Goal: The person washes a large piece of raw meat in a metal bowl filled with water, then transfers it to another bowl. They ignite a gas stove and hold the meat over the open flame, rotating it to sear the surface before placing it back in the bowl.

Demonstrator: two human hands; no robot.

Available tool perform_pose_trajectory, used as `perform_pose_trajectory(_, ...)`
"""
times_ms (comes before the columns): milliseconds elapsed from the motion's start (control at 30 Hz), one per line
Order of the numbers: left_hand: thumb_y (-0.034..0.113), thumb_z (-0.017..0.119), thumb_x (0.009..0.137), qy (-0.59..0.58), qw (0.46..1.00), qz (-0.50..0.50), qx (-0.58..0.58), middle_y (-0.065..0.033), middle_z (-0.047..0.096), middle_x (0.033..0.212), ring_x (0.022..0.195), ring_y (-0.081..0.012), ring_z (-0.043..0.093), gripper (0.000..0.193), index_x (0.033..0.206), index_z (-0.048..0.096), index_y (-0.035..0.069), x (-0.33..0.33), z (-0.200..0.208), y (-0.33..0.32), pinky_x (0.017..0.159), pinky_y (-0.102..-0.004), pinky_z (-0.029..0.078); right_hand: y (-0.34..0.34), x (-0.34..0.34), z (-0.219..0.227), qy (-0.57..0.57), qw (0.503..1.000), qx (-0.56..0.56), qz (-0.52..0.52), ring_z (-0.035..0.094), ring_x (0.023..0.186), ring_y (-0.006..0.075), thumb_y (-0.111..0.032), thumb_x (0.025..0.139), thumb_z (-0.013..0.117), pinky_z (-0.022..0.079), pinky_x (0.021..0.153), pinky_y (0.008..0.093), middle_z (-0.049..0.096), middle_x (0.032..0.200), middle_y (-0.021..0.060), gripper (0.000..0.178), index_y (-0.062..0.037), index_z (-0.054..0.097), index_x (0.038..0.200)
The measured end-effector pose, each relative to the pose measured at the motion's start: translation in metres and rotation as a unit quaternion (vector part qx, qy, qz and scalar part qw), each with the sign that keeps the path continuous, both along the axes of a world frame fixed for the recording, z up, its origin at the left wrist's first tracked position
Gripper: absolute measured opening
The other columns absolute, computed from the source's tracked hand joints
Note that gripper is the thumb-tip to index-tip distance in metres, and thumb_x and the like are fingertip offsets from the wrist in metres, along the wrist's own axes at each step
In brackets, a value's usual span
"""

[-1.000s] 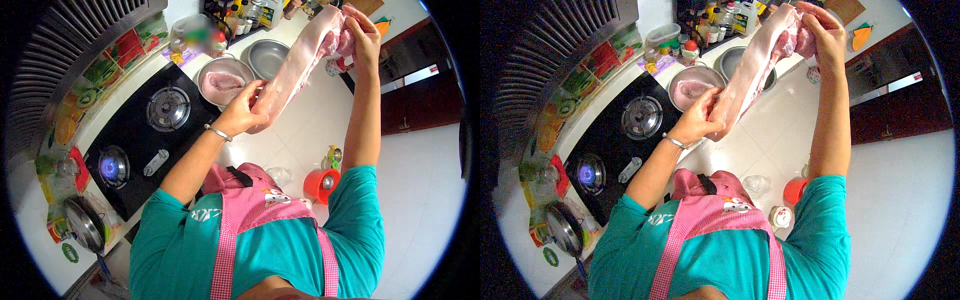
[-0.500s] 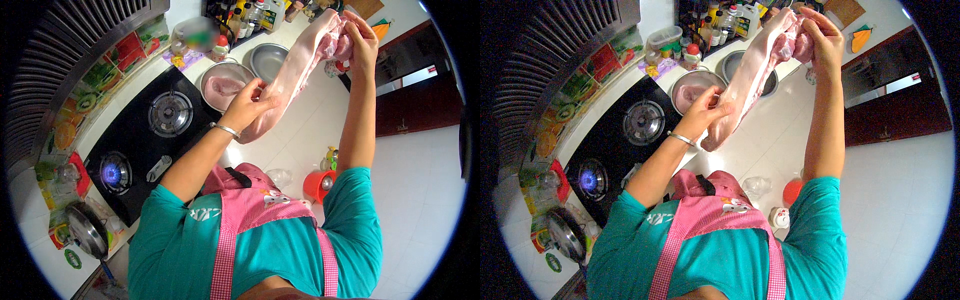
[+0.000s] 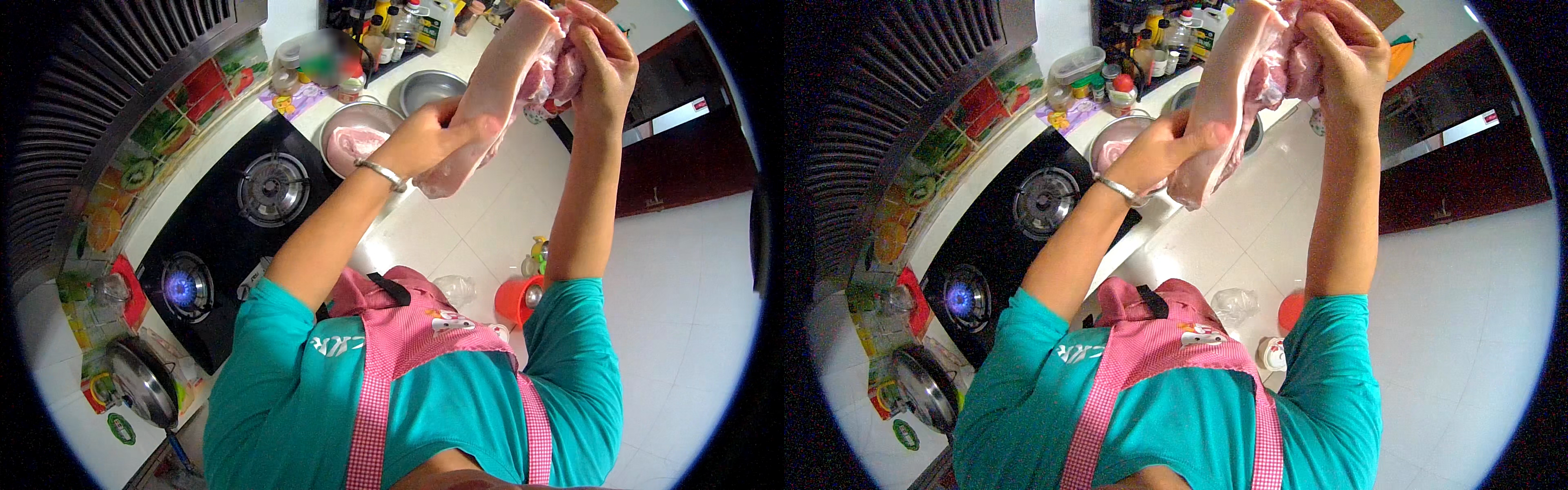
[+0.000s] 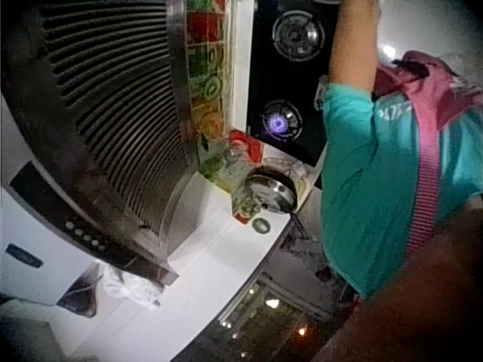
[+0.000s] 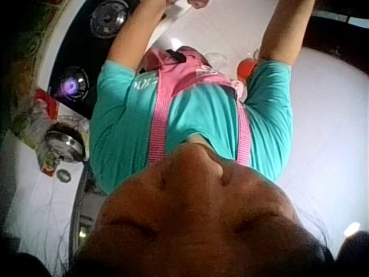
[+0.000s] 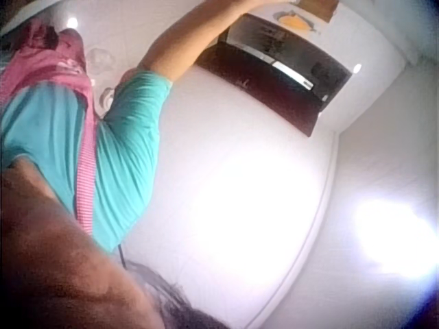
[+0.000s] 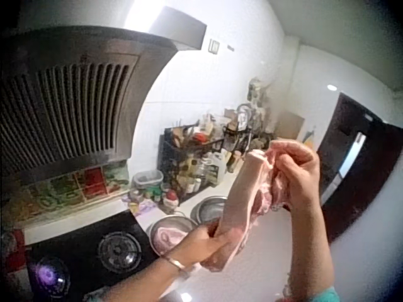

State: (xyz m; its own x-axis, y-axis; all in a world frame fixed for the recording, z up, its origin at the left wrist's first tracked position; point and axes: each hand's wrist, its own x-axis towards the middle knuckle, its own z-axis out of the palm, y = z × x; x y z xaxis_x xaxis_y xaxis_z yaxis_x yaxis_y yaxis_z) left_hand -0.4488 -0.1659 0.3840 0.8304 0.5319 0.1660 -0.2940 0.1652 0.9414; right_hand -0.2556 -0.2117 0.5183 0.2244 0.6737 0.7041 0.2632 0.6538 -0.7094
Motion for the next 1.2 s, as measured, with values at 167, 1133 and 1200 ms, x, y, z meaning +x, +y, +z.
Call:
perform_pose_trajectory(167, 0.032, 0.084, 0.069, 0.017, 0.998, -0.050, 0.024, -0.0103, 0.060, 0.117, 0.107, -0.0175, 0.056, 0.077, 0.127, 0.048, -0.003, -0.005, -0.065, 0.003, 0.095, -0.0301, 0.043, -0.003, 0.000, 0.004, -0.002, 0.999, 0.022, -0.028, 0.063, 0.069, 0.0132, -0.008, 0.084, 0.065, 0.051, 0.060, 0.0219, 0.068, 0.088, 0.0110, 0.025, 0.0046, 0.063, 0.105)
perform_pose_trajectory(1133, 0.010, 0.082, 0.064, 0.165, 0.972, 0.131, -0.103, -0.0069, 0.053, 0.119, 0.106, -0.0148, 0.051, 0.081, 0.132, 0.039, 0.002, -0.148, -0.168, -0.112, 0.095, -0.0292, 0.041, 0.035, -0.016, -0.080, 0.000, 0.992, -0.114, 0.060, 0.061, 0.087, 0.0090, -0.008, 0.088, 0.062, 0.048, 0.077, 0.0200, 0.067, 0.101, 0.0058, 0.026, 0.0000, 0.065, 0.114)
perform_pose_trajectory(1200, 0.014, 0.081, 0.063, 0.213, 0.960, 0.170, -0.058, -0.0080, 0.055, 0.115, 0.103, -0.0166, 0.053, 0.079, 0.130, 0.040, 0.003, -0.180, -0.166, -0.123, 0.093, -0.0308, 0.042, 0.044, -0.049, -0.093, -0.021, 0.990, -0.138, 0.039, 0.060, 0.088, 0.0086, -0.009, 0.089, 0.061, 0.047, 0.079, 0.0206, 0.067, 0.103, 0.0049, 0.025, -0.0013, 0.066, 0.112)
